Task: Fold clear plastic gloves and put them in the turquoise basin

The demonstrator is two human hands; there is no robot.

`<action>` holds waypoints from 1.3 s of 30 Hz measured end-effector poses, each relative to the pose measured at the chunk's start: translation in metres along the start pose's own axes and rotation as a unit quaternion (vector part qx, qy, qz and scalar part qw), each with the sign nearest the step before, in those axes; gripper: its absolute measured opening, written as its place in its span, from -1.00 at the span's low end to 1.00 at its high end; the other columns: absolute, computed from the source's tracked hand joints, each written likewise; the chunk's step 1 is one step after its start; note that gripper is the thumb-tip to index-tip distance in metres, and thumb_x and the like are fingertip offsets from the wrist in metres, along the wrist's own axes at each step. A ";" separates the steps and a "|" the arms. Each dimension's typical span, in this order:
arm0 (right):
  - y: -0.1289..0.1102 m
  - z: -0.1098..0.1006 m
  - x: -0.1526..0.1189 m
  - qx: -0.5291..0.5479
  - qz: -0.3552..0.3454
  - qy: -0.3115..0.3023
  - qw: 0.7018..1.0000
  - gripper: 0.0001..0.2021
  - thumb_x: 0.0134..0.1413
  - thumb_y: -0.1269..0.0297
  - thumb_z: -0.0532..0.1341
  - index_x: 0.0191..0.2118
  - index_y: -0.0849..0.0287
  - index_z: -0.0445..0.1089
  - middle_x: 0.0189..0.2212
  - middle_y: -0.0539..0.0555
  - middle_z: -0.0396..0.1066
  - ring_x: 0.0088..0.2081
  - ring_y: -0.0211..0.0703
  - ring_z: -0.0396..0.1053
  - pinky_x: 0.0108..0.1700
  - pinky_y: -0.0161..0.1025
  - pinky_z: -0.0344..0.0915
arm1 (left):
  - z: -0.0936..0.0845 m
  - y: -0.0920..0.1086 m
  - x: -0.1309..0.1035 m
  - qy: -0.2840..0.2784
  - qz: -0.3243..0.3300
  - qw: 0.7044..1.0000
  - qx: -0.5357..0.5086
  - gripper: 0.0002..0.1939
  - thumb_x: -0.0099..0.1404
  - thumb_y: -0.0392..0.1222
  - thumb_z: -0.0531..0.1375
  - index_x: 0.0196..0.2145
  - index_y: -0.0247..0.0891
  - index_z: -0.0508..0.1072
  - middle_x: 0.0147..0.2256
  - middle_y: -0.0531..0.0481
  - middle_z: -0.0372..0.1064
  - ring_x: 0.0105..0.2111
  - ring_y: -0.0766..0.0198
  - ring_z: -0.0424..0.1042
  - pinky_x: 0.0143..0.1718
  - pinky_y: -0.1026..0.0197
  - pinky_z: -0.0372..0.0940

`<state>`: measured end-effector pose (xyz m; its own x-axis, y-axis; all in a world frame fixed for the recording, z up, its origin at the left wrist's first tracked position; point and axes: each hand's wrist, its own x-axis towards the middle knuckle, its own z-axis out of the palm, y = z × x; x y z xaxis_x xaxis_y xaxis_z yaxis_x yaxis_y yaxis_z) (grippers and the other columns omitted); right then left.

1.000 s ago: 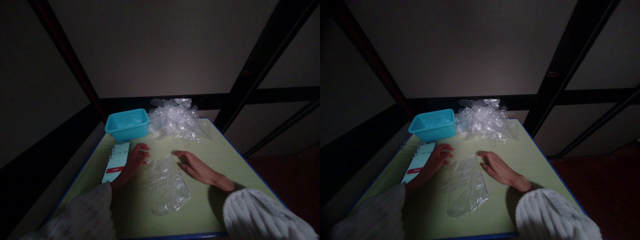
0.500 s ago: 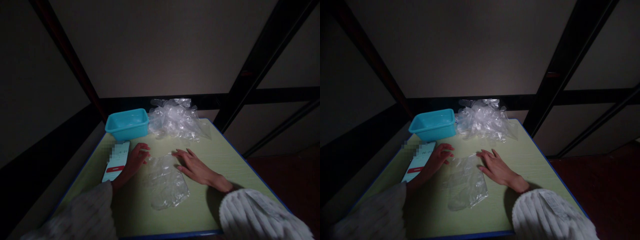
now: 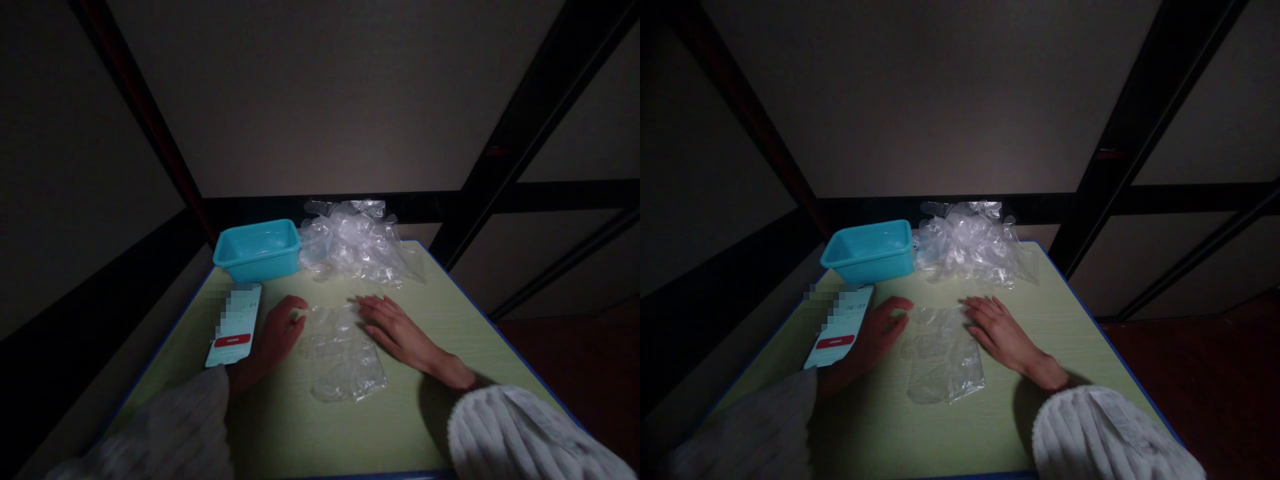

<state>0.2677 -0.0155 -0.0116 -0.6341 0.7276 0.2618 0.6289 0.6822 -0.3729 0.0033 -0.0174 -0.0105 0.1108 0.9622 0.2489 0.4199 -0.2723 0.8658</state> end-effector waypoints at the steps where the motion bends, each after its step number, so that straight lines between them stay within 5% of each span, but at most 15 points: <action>1: 0.000 -0.002 0.000 -0.001 -0.015 -0.008 1.000 -0.70 0.26 0.24 -0.02 0.05 0.11 0.25 0.12 0.19 0.23 0.17 0.01 0.13 0.18 0.21 -0.04 | 0.001 0.001 -0.003 -0.018 0.047 0.999 0.018 -0.90 0.07 -0.26 0.07 -0.41 -0.22 0.36 -0.30 -0.04 0.37 -0.24 0.17 0.36 -0.25 0.16 0.30; 4: 0.000 -0.005 -0.001 -0.017 -0.050 -0.038 0.998 -0.70 0.25 0.21 0.02 0.02 0.14 0.30 0.11 0.17 0.26 0.16 -0.01 0.15 0.19 0.16 0.00 | 0.005 0.001 -0.008 -0.090 0.141 0.983 0.080 -0.87 0.14 -0.32 0.03 -0.48 -0.25 0.36 -0.36 -0.05 0.35 -0.29 0.21 0.35 -0.23 0.19 0.26; 10: 0.002 -0.005 -0.004 -0.061 -0.073 -0.070 0.993 -0.63 0.20 0.12 0.07 0.03 0.22 0.31 0.12 0.23 0.24 0.17 0.06 0.12 0.17 0.17 0.03 | 0.001 -0.006 -0.008 -0.154 0.124 0.969 0.147 -0.82 0.03 -0.45 0.05 -0.62 -0.27 0.35 -0.53 0.04 0.26 -0.46 0.29 0.30 -0.45 0.31 0.16; 39: 0.003 -0.016 -0.014 -0.019 -0.084 -0.070 0.994 -0.44 0.07 -0.02 0.16 0.12 0.19 0.24 0.10 0.25 0.25 0.14 0.08 0.16 0.15 0.14 0.06 | -0.005 -0.009 -0.008 -0.155 0.117 0.962 0.194 -0.83 0.01 -0.45 0.04 -0.64 -0.27 0.28 -0.53 0.05 0.22 -0.48 0.30 0.26 -0.45 0.30 0.12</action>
<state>0.2858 -0.0223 -0.0023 -0.7868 0.5873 0.1899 0.5231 0.7978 -0.2998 -0.0059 -0.0227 -0.0178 0.4820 0.8472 0.2236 0.6481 -0.5164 0.5597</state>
